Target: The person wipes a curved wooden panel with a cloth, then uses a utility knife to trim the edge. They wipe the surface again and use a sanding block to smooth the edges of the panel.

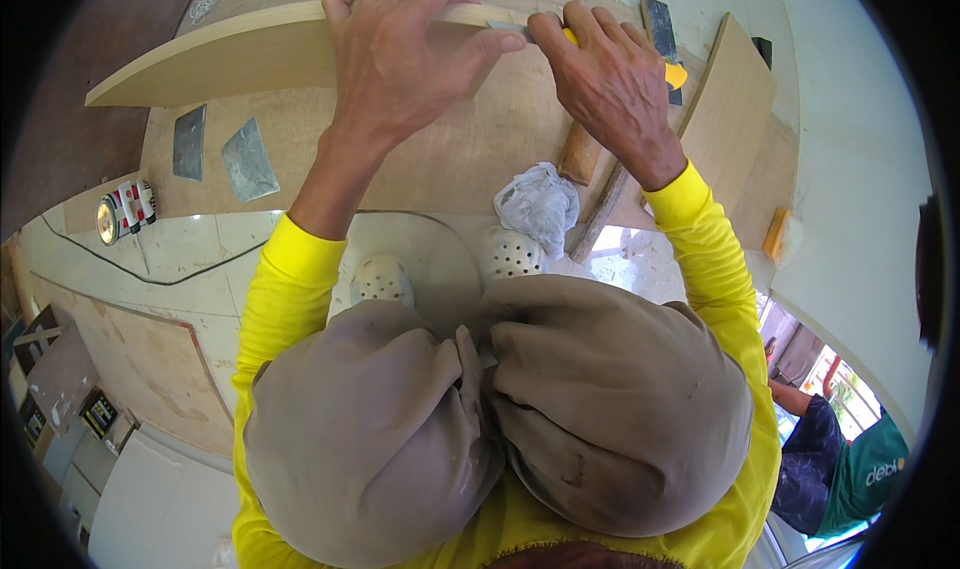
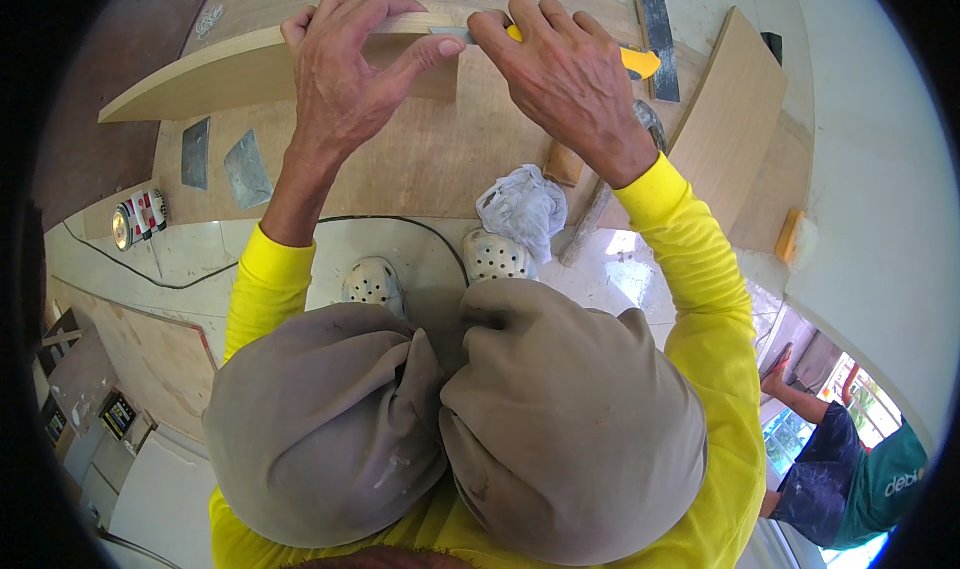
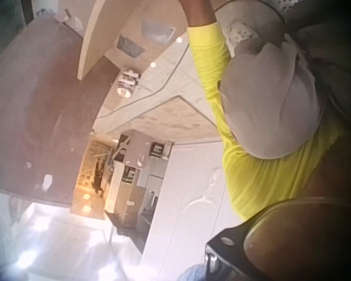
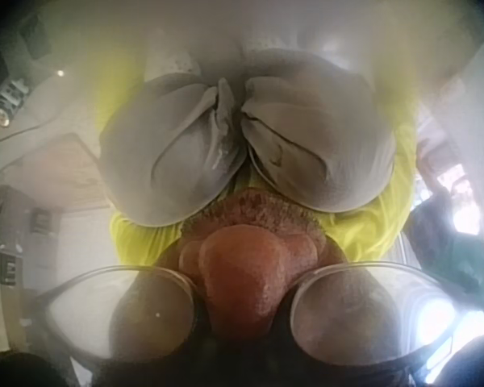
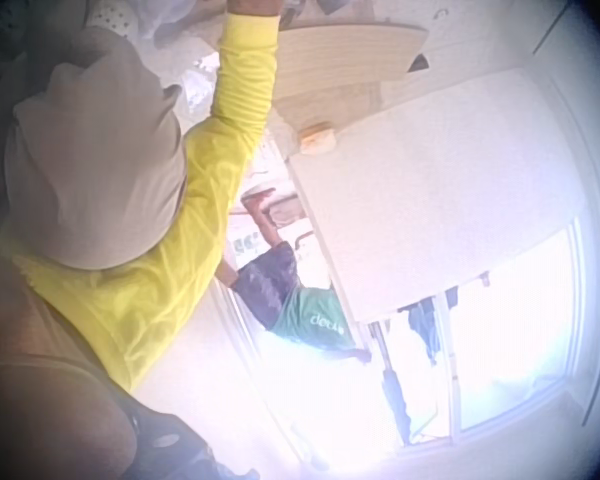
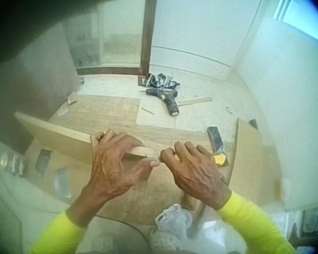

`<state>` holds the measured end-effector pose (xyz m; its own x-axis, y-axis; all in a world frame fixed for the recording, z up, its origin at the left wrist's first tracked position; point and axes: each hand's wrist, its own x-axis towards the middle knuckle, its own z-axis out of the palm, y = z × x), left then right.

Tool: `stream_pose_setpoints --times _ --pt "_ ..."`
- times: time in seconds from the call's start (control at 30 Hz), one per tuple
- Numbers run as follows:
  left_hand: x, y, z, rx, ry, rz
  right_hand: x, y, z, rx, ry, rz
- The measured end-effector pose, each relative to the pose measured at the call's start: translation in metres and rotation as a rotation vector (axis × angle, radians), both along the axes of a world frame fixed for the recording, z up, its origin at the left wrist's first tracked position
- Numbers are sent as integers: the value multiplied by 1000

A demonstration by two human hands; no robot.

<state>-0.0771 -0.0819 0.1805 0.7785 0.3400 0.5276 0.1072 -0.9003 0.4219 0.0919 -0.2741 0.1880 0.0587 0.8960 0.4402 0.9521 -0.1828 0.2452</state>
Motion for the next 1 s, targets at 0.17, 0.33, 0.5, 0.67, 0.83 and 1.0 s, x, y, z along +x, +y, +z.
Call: stream_pose_setpoints --times 0.17,0.33,0.5,0.67,0.83,1.0 --pt "-3 -2 0 -30 12 17 -1 10 -1 20 -16 7" --pt "-5 -1 6 -58 16 -3 -8 4 3 -4 31 -14" --pt "-4 -3 6 -14 5 -20 -9 -2 5 -5 24 -8" --pt "-3 -1 3 -18 5 -16 -6 2 5 -27 31 -10" --pt "-2 -1 1 -26 -15 -2 -5 7 2 2 22 2" --pt "-5 -2 3 -85 -8 -4 -8 11 6 -28 22 -6"
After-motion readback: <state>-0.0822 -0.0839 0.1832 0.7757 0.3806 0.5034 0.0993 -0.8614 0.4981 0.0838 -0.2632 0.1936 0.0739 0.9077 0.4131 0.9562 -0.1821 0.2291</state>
